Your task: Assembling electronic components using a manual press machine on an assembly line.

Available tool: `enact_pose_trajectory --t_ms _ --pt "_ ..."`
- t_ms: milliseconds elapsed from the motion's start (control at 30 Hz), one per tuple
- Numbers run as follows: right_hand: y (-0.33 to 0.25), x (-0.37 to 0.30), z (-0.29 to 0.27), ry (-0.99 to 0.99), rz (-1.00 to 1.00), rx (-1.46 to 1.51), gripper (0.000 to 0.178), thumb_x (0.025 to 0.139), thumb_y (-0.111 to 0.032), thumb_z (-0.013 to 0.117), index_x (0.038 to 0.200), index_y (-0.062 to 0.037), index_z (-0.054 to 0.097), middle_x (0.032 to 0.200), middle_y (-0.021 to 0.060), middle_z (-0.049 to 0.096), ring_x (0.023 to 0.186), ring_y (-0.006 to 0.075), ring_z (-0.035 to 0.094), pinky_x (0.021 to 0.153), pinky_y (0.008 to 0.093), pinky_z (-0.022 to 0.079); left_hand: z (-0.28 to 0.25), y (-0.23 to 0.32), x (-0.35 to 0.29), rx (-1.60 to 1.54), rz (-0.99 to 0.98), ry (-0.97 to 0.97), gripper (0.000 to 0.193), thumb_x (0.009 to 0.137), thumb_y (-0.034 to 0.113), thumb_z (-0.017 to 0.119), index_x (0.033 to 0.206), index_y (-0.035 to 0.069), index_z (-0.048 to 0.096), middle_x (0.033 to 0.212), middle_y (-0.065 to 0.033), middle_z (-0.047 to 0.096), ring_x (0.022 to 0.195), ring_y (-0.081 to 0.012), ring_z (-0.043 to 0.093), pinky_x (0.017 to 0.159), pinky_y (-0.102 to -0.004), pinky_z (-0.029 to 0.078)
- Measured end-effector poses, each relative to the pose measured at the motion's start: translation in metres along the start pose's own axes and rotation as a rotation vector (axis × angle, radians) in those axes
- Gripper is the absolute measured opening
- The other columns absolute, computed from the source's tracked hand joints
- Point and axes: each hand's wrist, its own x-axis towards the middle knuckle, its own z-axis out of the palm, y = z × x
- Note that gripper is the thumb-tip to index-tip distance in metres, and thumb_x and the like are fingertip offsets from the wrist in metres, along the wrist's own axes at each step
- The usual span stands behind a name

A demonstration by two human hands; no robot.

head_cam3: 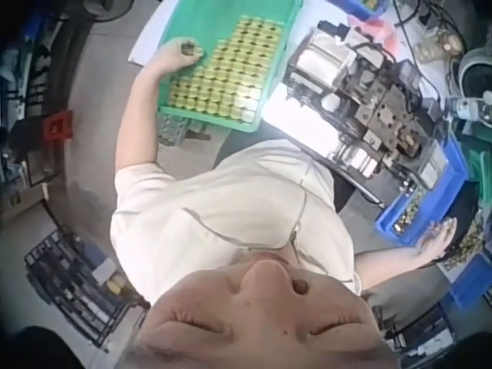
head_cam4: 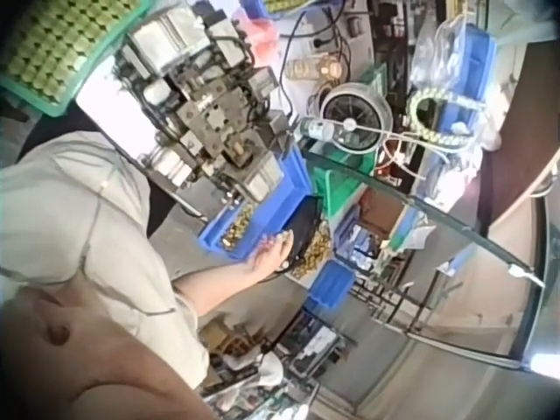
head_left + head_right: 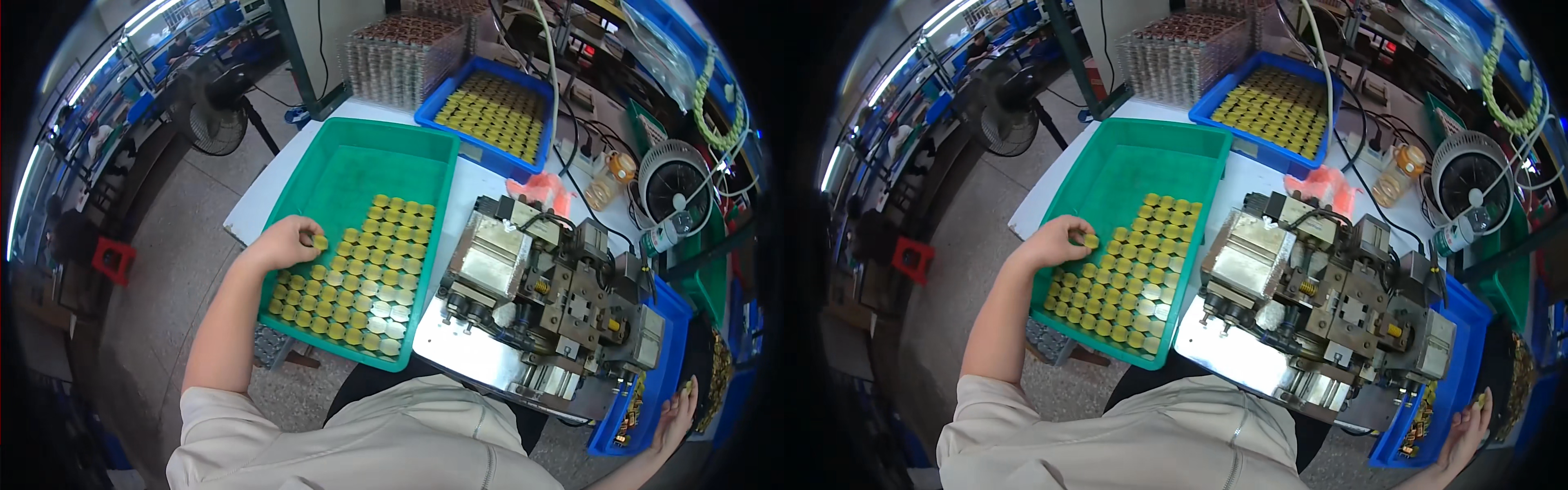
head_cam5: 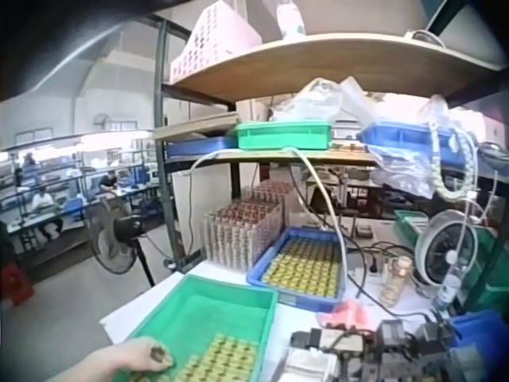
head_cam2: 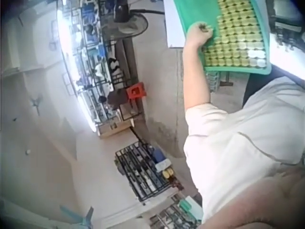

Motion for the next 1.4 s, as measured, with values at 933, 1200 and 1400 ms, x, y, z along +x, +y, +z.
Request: enact_pose_trajectory --t_ms 933,1200,1400 --pt "-0.045 -0.042 0.196 -0.380 0.193 0.299 0.050 0.106 -0.023 0.051 0.150 -0.0026 0.039 0.097 0.0116 0.063 0.064 0.0084 0.054 0.043 0.0164 0.037 0.002 0.001 0.000 0.008 0.171 -0.203 0.039 0.084 0.018 0.070 0.120 0.004 0.070 0.106 -0.0084 0.072 0.086 -0.0224 0.067 0.081 -0.0331 0.055" --pt "-0.028 -0.040 0.266 -0.495 -0.072 -0.335 0.032 0.089 -0.001 0.069 0.121 -0.0006 0.064 0.086 0.0060 0.066 0.069 0.0095 0.057 0.057 0.0177 0.043 0.041 0.059 -0.045 -0.382 0.462 0.293 0.026 0.090 0.002 0.061 0.116 0.000 0.066 0.109 -0.0086 0.061 0.087 -0.0169 0.056 0.079 -0.0278 0.048" --pt "-0.025 -0.031 0.282 -0.569 -0.296 -0.632 0.030 0.083 0.004 0.073 0.113 0.0007 0.070 0.099 0.0056 0.064 0.078 0.0117 0.057 0.067 0.0213 0.046 0.079 0.098 -0.070 -0.638 0.485 0.325 0.024 0.091 -0.002 0.060 0.114 0.000 0.066 0.108 -0.0053 0.060 0.082 -0.0096 0.051 0.070 -0.0204 0.042"
